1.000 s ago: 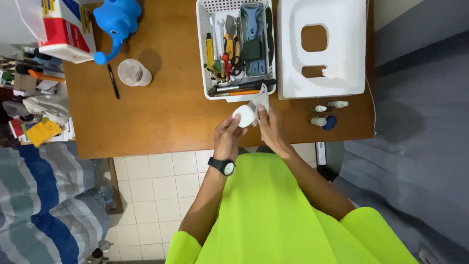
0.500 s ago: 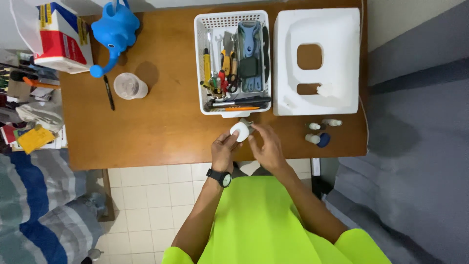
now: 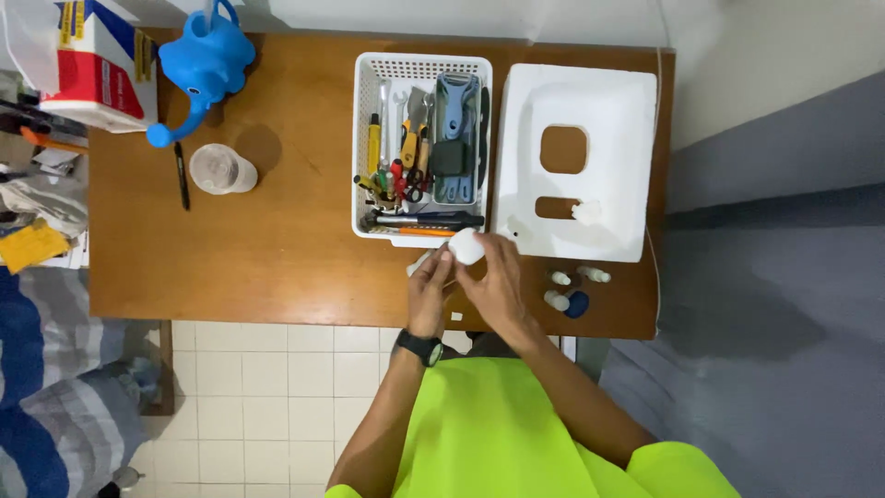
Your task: The person wipes a blue hand plane, a black sanding block, and several small bottles with a white cloth. Each item is wiped and then placed into a white plastic basket on the table.
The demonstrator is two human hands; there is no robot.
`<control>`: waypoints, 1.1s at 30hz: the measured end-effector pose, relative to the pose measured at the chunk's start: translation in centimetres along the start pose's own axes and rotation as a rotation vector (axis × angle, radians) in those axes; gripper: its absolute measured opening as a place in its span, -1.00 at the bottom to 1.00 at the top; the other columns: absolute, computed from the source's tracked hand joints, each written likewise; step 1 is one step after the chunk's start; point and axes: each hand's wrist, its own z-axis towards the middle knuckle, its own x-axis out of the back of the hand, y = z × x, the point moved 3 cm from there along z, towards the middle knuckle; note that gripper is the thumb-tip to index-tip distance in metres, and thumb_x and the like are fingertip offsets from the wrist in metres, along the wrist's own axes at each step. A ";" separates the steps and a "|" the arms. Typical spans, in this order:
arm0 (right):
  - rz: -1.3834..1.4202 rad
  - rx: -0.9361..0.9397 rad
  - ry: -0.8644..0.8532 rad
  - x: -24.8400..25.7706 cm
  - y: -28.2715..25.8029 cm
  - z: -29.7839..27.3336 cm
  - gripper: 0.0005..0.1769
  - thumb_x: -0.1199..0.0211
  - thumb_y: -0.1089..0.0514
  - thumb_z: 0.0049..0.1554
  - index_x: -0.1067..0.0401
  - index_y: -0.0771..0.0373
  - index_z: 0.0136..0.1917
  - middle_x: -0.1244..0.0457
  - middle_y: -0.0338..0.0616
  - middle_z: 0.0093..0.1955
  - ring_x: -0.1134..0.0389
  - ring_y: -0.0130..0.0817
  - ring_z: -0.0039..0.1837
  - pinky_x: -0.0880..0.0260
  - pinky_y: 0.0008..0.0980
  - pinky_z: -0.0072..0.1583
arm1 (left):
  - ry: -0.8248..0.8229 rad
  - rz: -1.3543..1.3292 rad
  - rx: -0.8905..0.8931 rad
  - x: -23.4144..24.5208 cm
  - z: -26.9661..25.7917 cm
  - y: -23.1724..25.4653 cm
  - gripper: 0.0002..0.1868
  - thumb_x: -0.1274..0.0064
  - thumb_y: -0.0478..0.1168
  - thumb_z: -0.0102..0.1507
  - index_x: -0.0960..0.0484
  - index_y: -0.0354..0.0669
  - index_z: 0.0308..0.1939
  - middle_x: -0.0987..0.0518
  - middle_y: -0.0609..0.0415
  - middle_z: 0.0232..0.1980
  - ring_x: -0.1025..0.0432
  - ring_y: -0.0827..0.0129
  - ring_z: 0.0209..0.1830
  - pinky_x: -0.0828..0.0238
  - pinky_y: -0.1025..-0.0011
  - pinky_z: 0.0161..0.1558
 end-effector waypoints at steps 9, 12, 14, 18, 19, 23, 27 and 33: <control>-0.522 -0.021 0.029 -5.2 3.5 6.3 -0.43 -0.52 -0.01 -0.04 -0.46 0.24 0.17 -0.32 -0.05 -0.04 -0.29 -0.11 0.00 -0.25 -0.13 -0.07 | -0.139 0.277 -0.094 4.8 6.2 -1.8 -0.41 -0.10 -0.23 0.34 -0.37 -0.39 0.41 -0.62 -0.29 -0.03 -0.60 0.13 -0.16 -0.60 0.20 -0.02; -0.612 -0.067 0.035 -7.7 4.4 7.0 -0.50 -0.52 -0.06 -0.01 -0.49 0.19 0.11 -0.31 -0.12 -0.11 -0.27 -0.16 0.02 -0.18 -0.15 -0.05 | -0.138 0.322 -0.088 5.2 6.3 -0.4 -0.45 -0.06 -0.27 0.35 -0.37 -0.39 0.40 -0.64 -0.29 -0.06 -0.64 0.05 -0.17 -0.62 0.19 -0.07; -0.644 -0.076 0.027 -8.5 4.5 8.0 -0.50 -0.54 -0.04 -0.04 -0.49 0.20 0.09 -0.30 -0.11 -0.15 -0.26 -0.16 -0.01 -0.16 -0.17 -0.05 | -0.144 0.350 -0.085 5.5 6.8 -0.1 -0.47 -0.06 -0.30 0.34 -0.40 -0.33 0.40 -0.66 -0.25 -0.05 -0.64 0.07 -0.16 -0.61 0.23 -0.10; -0.694 -0.096 0.052 -9.6 5.0 8.7 -0.56 -0.54 -0.05 -0.02 -0.51 0.20 0.02 -0.28 -0.11 -0.25 -0.23 -0.16 -0.11 -0.08 -0.21 -0.08 | -0.147 0.381 -0.060 6.4 7.5 -0.3 -0.51 -0.06 -0.32 0.34 -0.48 -0.21 0.38 -0.69 -0.17 -0.05 -0.64 0.16 -0.15 -0.60 0.32 -0.14; -0.696 -0.101 0.048 -9.9 5.3 8.7 -0.56 -0.54 -0.05 -0.02 -0.51 0.20 0.02 -0.28 -0.11 -0.25 -0.23 -0.16 -0.11 -0.08 -0.21 -0.08 | -0.149 0.381 -0.053 6.6 7.6 -0.4 -0.51 -0.06 -0.32 0.34 -0.48 -0.21 0.38 -0.69 -0.17 -0.05 -0.64 0.16 -0.15 -0.60 0.32 -0.14; -0.736 -0.090 0.099 -10.3 5.2 9.3 -0.55 -0.53 -0.13 -0.02 -0.49 0.18 -0.03 -0.28 -0.10 -0.31 -0.23 -0.16 -0.16 -0.04 -0.21 -0.08 | -0.155 0.362 -0.039 7.3 8.1 -0.9 -0.52 -0.05 -0.33 0.34 -0.49 -0.21 0.37 -0.68 -0.15 -0.06 -0.61 0.24 -0.18 -0.59 0.35 -0.15; -0.695 -0.115 0.108 -10.2 4.0 9.8 -0.60 -0.54 -0.03 -0.03 -0.46 0.18 -0.05 -0.31 -0.08 -0.29 -0.27 -0.10 -0.14 -0.05 -0.18 -0.05 | -0.145 0.373 -0.038 7.9 8.4 -1.3 -0.54 -0.06 -0.33 0.33 -0.52 -0.21 0.33 -0.67 -0.19 -0.06 -0.61 0.19 -0.17 -0.58 0.33 -0.15; -0.757 -0.097 0.162 -11.5 5.2 9.4 -0.48 -0.62 -0.06 -0.18 -0.40 0.13 -0.10 -0.28 -0.09 -0.30 -0.26 -0.08 -0.16 -0.06 -0.15 -0.07 | -0.118 0.375 -0.013 8.1 7.8 0.0 -0.56 -0.07 -0.30 0.32 -0.57 -0.15 0.30 -0.67 -0.15 -0.06 -0.62 0.21 -0.16 -0.58 0.34 -0.14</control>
